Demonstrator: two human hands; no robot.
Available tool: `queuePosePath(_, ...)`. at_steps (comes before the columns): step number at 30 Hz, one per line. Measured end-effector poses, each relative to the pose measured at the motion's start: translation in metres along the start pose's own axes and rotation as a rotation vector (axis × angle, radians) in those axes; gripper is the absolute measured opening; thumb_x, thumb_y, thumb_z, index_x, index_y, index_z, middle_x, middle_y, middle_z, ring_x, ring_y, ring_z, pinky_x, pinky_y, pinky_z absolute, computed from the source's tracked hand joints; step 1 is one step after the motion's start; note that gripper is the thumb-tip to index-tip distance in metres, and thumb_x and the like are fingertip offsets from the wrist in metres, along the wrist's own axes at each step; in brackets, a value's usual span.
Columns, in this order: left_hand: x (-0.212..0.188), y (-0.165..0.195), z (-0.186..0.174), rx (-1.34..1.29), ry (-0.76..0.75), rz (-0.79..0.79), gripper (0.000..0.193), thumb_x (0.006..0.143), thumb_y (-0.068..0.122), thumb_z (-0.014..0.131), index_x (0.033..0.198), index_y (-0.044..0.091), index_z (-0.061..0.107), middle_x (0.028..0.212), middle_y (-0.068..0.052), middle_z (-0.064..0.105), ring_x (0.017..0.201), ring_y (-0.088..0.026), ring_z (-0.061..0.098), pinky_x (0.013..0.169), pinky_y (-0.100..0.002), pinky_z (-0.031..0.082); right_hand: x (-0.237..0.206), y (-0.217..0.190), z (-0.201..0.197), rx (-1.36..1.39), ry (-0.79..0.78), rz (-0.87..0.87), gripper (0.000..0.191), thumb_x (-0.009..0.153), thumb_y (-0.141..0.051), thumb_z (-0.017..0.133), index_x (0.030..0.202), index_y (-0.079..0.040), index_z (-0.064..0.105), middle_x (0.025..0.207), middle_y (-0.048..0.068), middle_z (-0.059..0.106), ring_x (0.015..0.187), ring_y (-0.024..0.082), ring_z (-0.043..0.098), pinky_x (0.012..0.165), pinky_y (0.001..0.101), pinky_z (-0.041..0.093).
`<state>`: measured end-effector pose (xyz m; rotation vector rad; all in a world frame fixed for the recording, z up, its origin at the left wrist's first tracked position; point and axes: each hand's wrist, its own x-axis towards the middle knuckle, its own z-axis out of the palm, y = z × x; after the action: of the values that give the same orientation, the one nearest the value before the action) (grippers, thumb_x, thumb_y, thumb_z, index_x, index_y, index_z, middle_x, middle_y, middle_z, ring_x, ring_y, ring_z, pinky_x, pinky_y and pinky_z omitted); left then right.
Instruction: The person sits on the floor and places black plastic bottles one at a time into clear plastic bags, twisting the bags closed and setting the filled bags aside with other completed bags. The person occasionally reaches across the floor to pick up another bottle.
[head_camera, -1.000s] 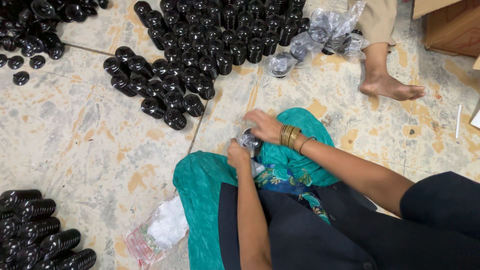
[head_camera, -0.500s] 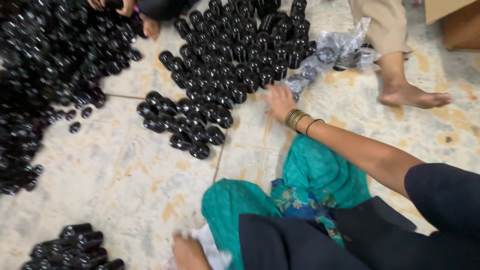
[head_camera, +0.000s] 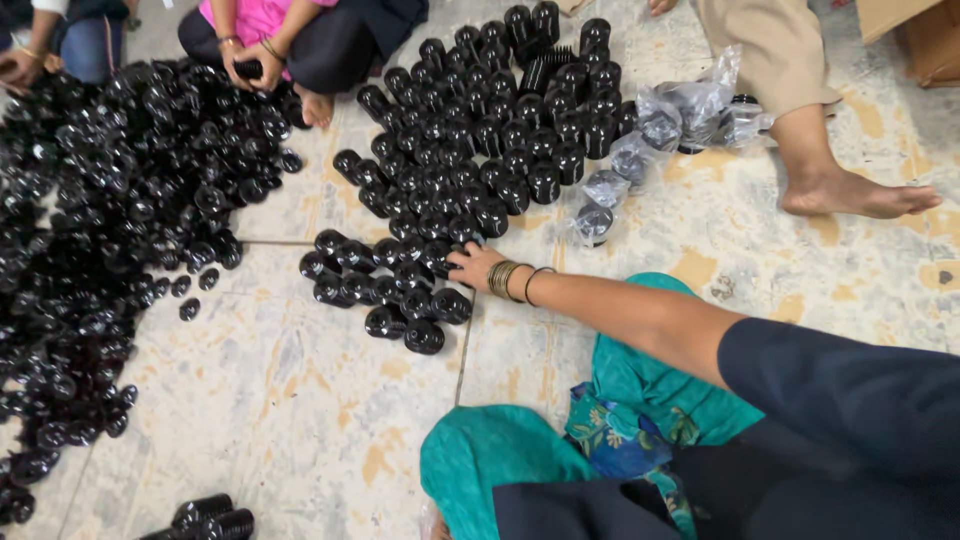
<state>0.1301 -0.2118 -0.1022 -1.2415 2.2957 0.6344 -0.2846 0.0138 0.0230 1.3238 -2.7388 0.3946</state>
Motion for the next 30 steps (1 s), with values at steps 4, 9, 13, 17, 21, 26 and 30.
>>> queuePosePath(4,0.003,0.001,-0.001,-0.103,0.049,0.022,0.031,0.101,0.024,0.061,0.123,0.004,0.070,0.086,-0.011,0.065,0.067,-0.025,0.046,0.058,-0.039,0.035,-0.018,0.008,0.005,-0.140,-0.026,-0.075,0.033,0.089,-0.015,0.060,0.118,-0.030,0.066,0.131,-0.002,0.053,0.115,0.033,0.051,0.085,0.0450,0.053)
queuePosePath(9,-0.035,0.045,-0.053,-0.946,0.337,0.224,0.030,0.105,0.026,0.059,0.121,0.004,0.072,0.082,-0.007,0.063,0.058,-0.019,0.040,0.051,-0.035,0.030,-0.075,0.002,0.014,-0.066,-0.075,-0.081,0.027,0.090,-0.015,0.061,0.113,-0.028,0.066,0.130,0.000,0.054,0.114,0.035,0.051,0.088,0.0466,0.052)
queuePosePath(13,-0.108,0.123,-0.067,-1.790,-0.116,0.589,0.033,0.101,0.024,0.065,0.127,0.005,0.060,0.093,-0.001,0.059,0.075,-0.009,0.054,0.061,-0.025,0.046,-0.145,-0.017,0.025,-0.082,-0.131,-0.066,0.044,0.081,-0.012,0.063,0.123,-0.028,0.064,0.136,0.000,0.054,0.116,0.034,0.052,0.094,0.0457,0.051)
queuePosePath(17,-0.149,0.194,-0.061,-1.995,-0.363,0.725,0.042,0.088,0.009,0.065,0.128,0.003,0.055,0.105,-0.007,0.060,0.074,-0.012,0.051,0.070,-0.030,0.048,-0.188,-0.019,0.013,0.145,-0.140,-0.036,0.036,0.090,-0.027,0.064,0.125,-0.021,0.064,0.137,0.004,0.057,0.125,0.033,0.052,0.102,0.0475,0.045)
queuePosePath(21,-0.170,0.225,-0.048,-1.932,-0.322,0.817,0.041,0.088,-0.002,0.061,0.128,-0.001,0.055,0.109,-0.010,0.058,0.094,-0.015,0.055,0.087,-0.030,0.047,-0.213,-0.022,-0.032,0.993,-0.107,0.178,0.041,0.106,-0.035,0.049,0.137,-0.012,0.060,0.137,0.007,0.062,0.129,0.020,0.055,0.108,0.0372,0.045)
queuePosePath(26,-0.185,0.241,-0.028,-1.880,-0.286,0.756,0.036,0.093,0.007,0.056,0.128,-0.002,0.055,0.122,-0.012,0.060,0.119,-0.019,0.057,0.106,-0.033,0.046,-0.231,-0.072,-0.063,1.051,-0.208,0.165,0.038,0.094,-0.026,0.066,0.127,-0.007,0.059,0.113,0.003,0.064,0.109,0.009,0.057,0.091,0.0292,0.048)
queuePosePath(30,-0.182,0.240,-0.013,-1.865,-0.399,0.651,0.037,0.098,0.024,0.054,0.128,0.003,0.057,0.126,-0.009,0.062,0.120,-0.019,0.059,0.103,-0.033,0.046,-0.234,-0.086,-0.065,1.036,-0.019,0.316,0.029,0.094,-0.026,0.073,0.111,-0.003,0.071,0.086,-0.002,0.067,0.080,0.004,0.055,0.069,0.0268,0.051)
